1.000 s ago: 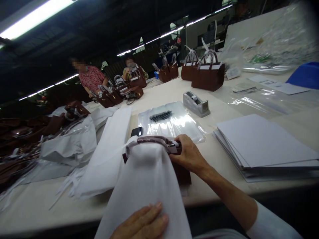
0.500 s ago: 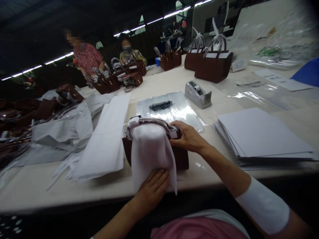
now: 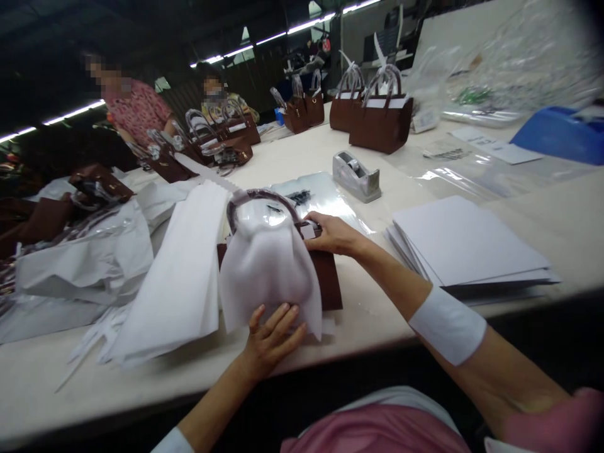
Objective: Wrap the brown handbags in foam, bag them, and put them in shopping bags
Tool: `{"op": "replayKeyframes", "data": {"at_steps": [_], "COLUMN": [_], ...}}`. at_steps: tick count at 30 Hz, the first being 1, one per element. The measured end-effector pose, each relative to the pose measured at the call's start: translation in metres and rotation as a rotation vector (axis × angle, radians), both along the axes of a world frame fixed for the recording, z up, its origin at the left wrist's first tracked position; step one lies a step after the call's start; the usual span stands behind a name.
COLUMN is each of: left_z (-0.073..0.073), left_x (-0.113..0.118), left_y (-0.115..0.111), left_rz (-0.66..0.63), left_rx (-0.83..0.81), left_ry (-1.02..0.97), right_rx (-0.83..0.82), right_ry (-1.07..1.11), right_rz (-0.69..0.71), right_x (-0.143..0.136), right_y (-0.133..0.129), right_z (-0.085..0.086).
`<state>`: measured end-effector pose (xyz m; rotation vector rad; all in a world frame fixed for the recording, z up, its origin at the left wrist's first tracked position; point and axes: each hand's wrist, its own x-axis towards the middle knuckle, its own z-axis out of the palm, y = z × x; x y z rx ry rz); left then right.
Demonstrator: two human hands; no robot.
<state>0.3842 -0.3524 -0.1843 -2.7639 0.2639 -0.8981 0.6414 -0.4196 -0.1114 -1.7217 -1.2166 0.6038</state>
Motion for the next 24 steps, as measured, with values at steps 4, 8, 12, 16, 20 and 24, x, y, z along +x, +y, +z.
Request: {"op": "replayKeyframes", "data": {"at_steps": [4, 8, 12, 16, 20, 24], "left_z": [0.024, 0.072, 0.096, 0.082, 0.073, 0.076], "left_x": [0.018, 0.029, 0.027, 0.029, 0.037, 0.041], "left_y": [0.008, -0.005, -0.022, -0.013, 0.003, 0.007], "left_rz": [-0.022, -0.04, -0.018, -0.088, -0.101, -0.103], "left_rx": [0.009, -0.078, -0.233, -0.329, -0.419, -0.486], "left_ry": [-0.007, 0.07, 0.132, 0.204, 0.268, 0.295], "right_rx": [-0.034, -0.181, -0.355, -0.409, -0.309, 0.022], "right_ry": [0.067, 0.188, 0.312, 0.336, 0.251, 0.059], "right_rz": [0.017, 0.106, 0.202, 0.131, -0.069, -0.265], "right_x": [0.017, 0.032, 0.027, 0.018, 0.015, -0.009], "right_y": [0.019, 0.033, 0.03, 0.022, 0.005, -0.049], "right_z": [0.002, 0.015, 0.008, -0.022, -0.028, -0.012]}}
